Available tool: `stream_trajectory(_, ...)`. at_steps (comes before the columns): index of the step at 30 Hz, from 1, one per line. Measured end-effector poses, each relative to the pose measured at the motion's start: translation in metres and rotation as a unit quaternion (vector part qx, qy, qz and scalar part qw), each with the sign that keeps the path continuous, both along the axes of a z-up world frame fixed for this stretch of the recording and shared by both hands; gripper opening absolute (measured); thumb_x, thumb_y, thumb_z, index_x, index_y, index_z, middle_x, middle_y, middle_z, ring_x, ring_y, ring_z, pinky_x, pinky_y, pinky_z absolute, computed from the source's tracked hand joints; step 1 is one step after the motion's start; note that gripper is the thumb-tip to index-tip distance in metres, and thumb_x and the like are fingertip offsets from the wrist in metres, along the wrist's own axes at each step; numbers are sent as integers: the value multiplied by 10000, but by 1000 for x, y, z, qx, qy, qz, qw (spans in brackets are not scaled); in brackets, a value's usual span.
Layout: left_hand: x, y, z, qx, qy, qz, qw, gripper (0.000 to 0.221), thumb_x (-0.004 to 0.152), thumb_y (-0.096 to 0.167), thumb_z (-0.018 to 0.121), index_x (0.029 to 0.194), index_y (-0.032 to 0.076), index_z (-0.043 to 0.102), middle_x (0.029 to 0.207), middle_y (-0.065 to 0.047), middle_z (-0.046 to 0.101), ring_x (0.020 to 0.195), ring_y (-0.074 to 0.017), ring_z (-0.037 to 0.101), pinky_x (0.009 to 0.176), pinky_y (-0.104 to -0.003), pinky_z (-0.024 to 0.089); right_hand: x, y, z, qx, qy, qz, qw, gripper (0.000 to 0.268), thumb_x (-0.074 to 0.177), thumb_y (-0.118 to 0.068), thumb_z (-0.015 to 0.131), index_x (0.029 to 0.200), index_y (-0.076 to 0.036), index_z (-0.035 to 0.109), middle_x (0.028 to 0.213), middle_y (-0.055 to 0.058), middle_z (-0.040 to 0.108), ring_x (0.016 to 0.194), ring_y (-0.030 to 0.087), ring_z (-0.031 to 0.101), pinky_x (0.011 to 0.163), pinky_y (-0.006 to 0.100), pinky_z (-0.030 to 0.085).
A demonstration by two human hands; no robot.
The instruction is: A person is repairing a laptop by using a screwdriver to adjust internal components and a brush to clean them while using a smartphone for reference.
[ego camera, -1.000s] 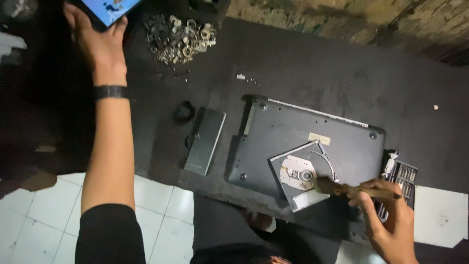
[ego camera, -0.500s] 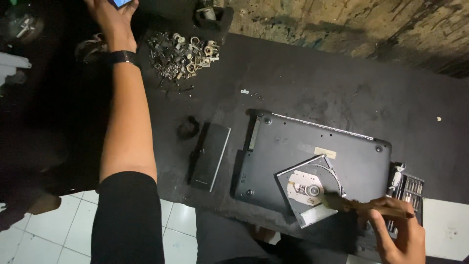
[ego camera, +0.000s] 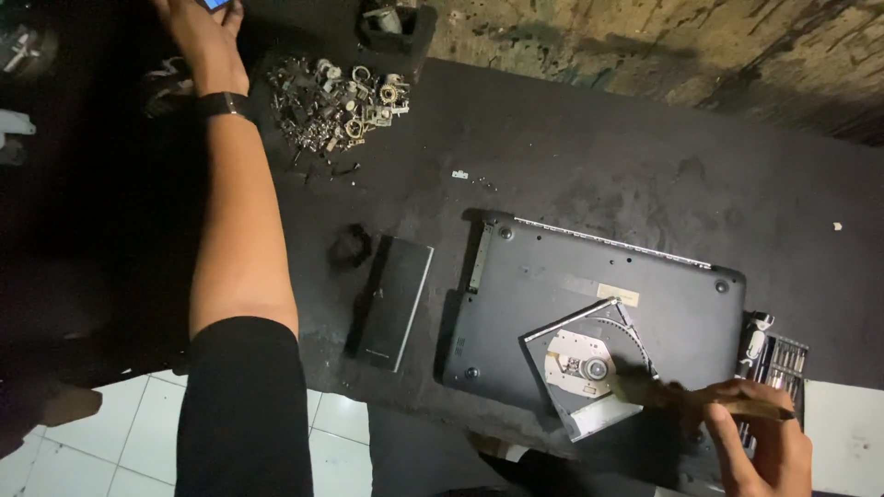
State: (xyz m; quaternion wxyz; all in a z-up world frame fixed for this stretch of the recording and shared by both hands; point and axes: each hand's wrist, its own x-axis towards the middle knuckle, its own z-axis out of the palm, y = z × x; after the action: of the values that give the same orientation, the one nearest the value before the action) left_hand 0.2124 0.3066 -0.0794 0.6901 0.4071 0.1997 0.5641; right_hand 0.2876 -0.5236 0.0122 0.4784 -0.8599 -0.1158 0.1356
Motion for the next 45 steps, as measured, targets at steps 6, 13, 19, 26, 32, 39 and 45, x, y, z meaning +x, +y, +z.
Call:
stream_trajectory(6, -1, 6, 3, 8, 5, -3, 1000, 621, 1017, 407, 517, 1588, 299, 296, 1505, -211, 670, 1084, -335, 722, 913, -437, 558, 5, -5, -5, -9, 7, 9, 1000, 307, 940, -20, 644, 1231, 53, 577, 1046, 247, 711, 948, 343, 701, 875, 418, 560)
stream_trajectory(13, -3, 1, 14, -18, -9, -16, 1000, 739, 990, 407, 492, 1644, 321, 158, 1581, -220, 550, 1063, -373, 676, 903, -448, 569, 7, 0, -3, -10, 8, 5, 1000, 277, 939, -13, 642, 1201, 58, 586, 1014, 248, 706, 873, 346, 709, 833, 414, 588)
stream_trajectory(19, -15, 35, -11, 63, -83, -106, 989, 714, 1137, 396, 562, 1664, 314, 86, 1757, -192, 160, 1592, -514, 270, 1253, -697, 342, 12, 4, 3, 0, 60, -21, 998, 286, 903, 17, 652, 1177, 79, 601, 1083, 260, 691, 964, 366, 702, 903, 435, 601)
stream_trajectory(26, -16, -11, 28, 13, -45, -74, 996, 891, 951, 532, 547, 1651, 299, 47, 1745, -200, 149, 1552, -532, 321, 1201, -670, 458, 16, 4, 0, -35, 80, -34, 996, 342, 903, 3, 656, 1229, 76, 584, 1115, 280, 706, 993, 402, 712, 929, 460, 586)
stream_trajectory(32, -16, -19, 30, 41, -14, -69, 997, 938, 936, 587, 581, 1649, 281, 54, 1758, -202, 95, 1578, -524, 293, 1210, -644, 491, 12, 6, 4, -13, 62, -11, 998, 297, 916, -2, 634, 1196, 78, 579, 1088, 273, 706, 940, 389, 727, 886, 452, 611)
stream_trajectory(39, -16, -13, 31, -17, -91, -99, 991, 812, 1012, 363, 576, 1663, 265, 99, 1708, -253, 281, 1495, -555, 457, 1168, -716, 483, 13, 4, 0, -18, 22, 8, 1000, 333, 924, -17, 641, 1242, 63, 587, 1083, 248, 713, 972, 340, 716, 919, 409, 580)
stream_trajectory(45, -19, 4, 15, 30, -108, -138, 984, 773, 1085, 375, 542, 1673, 272, 49, 1743, -225, 150, 1563, -545, 306, 1229, -741, 409, 15, 2, -2, -38, 49, -2, 998, 396, 880, -27, 664, 1252, 81, 580, 1113, 275, 712, 987, 393, 727, 938, 453, 588)
